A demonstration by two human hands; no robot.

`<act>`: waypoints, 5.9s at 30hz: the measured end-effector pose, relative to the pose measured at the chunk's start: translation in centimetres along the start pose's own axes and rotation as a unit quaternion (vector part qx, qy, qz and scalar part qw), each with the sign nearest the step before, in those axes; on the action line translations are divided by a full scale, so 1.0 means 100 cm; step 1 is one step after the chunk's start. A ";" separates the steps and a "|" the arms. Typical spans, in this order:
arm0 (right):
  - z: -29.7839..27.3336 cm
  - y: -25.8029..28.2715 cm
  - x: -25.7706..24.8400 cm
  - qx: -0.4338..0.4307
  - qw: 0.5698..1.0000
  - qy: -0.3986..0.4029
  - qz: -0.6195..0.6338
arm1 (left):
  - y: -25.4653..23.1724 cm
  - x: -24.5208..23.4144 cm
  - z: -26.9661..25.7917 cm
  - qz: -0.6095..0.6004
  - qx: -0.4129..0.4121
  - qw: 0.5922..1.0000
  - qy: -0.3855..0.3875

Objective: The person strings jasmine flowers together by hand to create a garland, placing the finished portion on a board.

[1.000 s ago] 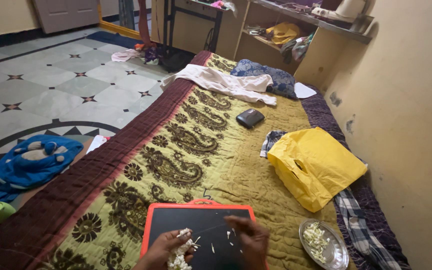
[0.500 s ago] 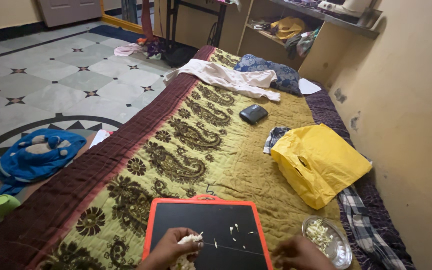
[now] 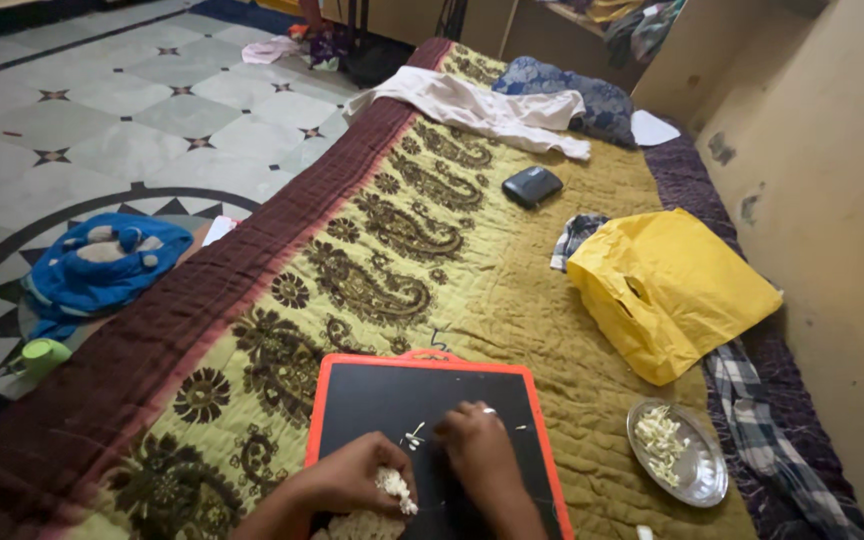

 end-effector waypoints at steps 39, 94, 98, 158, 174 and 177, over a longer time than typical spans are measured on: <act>-0.004 -0.009 0.028 0.116 0.992 -0.052 0.026 | -0.013 0.015 -0.002 -0.006 0.006 0.998 0.060; -0.048 -0.148 -0.018 0.288 0.907 0.199 0.236 | -0.011 -0.027 -0.015 -0.355 0.064 0.931 0.051; -0.040 -0.136 -0.032 0.275 0.935 0.171 0.146 | -0.003 -0.027 -0.010 -0.347 0.038 0.937 0.008; -0.018 -0.023 0.006 0.136 0.986 0.096 -0.033 | 0.053 -0.026 0.015 -0.367 -0.086 0.905 -0.195; -0.016 -0.005 0.020 0.206 0.843 -0.063 0.493 | 0.048 -0.033 0.014 -0.356 -0.010 0.896 -0.264; -0.017 -0.008 0.025 0.200 0.840 -0.057 0.502 | 0.045 -0.034 0.016 -0.345 0.006 0.903 -0.255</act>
Point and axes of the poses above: each hand's wrist, its own z-axis towards the middle knuckle, its own x-axis out of the palm, y = z × x, the point moved 9 cm from there along z, towards the middle knuckle
